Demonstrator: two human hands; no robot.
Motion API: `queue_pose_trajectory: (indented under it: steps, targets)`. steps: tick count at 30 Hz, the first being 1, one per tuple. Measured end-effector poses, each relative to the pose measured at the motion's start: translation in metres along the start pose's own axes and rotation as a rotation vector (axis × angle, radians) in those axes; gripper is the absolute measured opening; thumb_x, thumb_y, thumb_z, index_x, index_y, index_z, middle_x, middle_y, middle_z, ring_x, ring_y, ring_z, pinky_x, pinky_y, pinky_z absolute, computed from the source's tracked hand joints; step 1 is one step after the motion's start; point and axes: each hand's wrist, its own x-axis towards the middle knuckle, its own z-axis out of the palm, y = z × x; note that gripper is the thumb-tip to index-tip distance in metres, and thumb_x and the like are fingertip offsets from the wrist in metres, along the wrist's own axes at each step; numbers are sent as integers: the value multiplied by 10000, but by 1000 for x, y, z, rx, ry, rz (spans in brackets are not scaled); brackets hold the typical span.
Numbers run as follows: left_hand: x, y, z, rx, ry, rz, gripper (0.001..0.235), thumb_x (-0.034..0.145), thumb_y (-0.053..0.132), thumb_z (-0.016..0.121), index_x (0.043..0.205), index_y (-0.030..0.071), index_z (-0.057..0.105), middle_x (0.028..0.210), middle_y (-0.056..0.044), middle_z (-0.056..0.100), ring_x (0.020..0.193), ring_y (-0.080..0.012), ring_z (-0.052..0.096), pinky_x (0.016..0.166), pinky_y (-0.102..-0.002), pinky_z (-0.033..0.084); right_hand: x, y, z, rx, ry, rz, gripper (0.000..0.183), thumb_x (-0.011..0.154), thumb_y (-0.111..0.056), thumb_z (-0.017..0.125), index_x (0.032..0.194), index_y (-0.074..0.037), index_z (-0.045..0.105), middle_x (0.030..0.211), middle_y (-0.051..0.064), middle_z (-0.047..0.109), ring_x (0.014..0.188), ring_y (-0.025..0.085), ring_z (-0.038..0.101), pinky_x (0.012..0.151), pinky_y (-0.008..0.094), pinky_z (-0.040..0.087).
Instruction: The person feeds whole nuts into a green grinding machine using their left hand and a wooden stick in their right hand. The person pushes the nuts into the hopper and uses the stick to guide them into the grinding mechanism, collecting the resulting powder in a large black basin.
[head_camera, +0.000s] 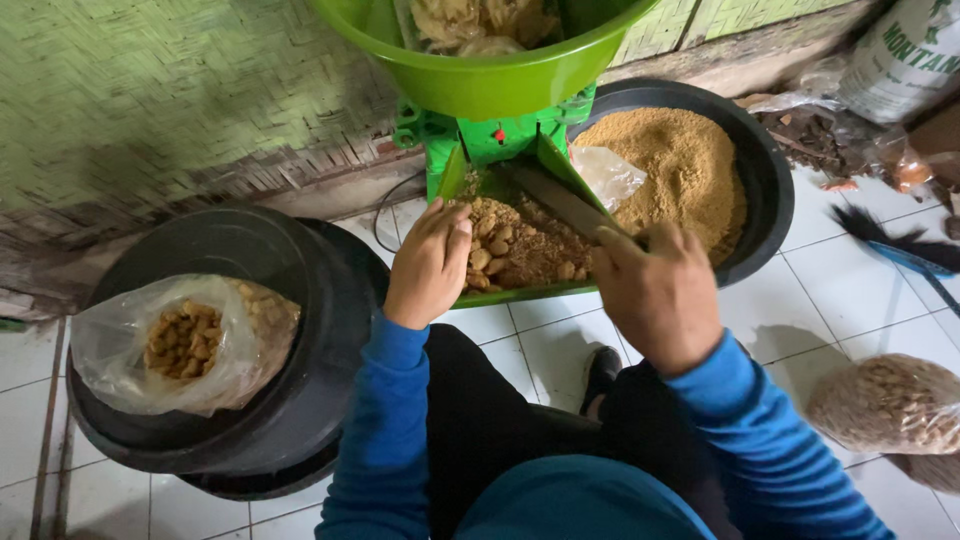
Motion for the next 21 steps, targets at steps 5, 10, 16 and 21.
queue_pose_trajectory:
  steps: [5,10,16,21]
  targets:
    - [3,4,-1,-7,8,-17,370,1096,219,474,1255,-53,666,1296,-245,676,1314,-444,563,1132,-466,432,-4,15,-37,174,31,-39,200,946,-147,732,1113,-49,783,850,147,644,760,305,628,717,434,530]
    - [5,16,-6,-78,46,-95,398,1073,280,510,1263,-28,674,1270,-230,692,1279,-418,604,1077,-446,481,-5,27,-62,192,34,-56,181,940,-148,752,1085,-44,776,921,153,685,831,326,665,761,435,551]
    - [29,-1,-2,-53,-205,-171,452,1056,363,479,1261,10,672,1257,-212,687,1122,-377,677,978,-434,525,-12,43,-77,258,-21,22,166,956,-156,755,1082,-51,782,918,157,705,798,308,690,692,399,550]
    - [90,-41,38,36,-442,47,480,1093,377,396,1129,-1,690,1117,-236,700,1020,-436,664,906,-527,480,-21,50,-74,262,-11,29,154,993,-152,742,1108,-55,775,958,145,721,847,289,705,749,386,563]
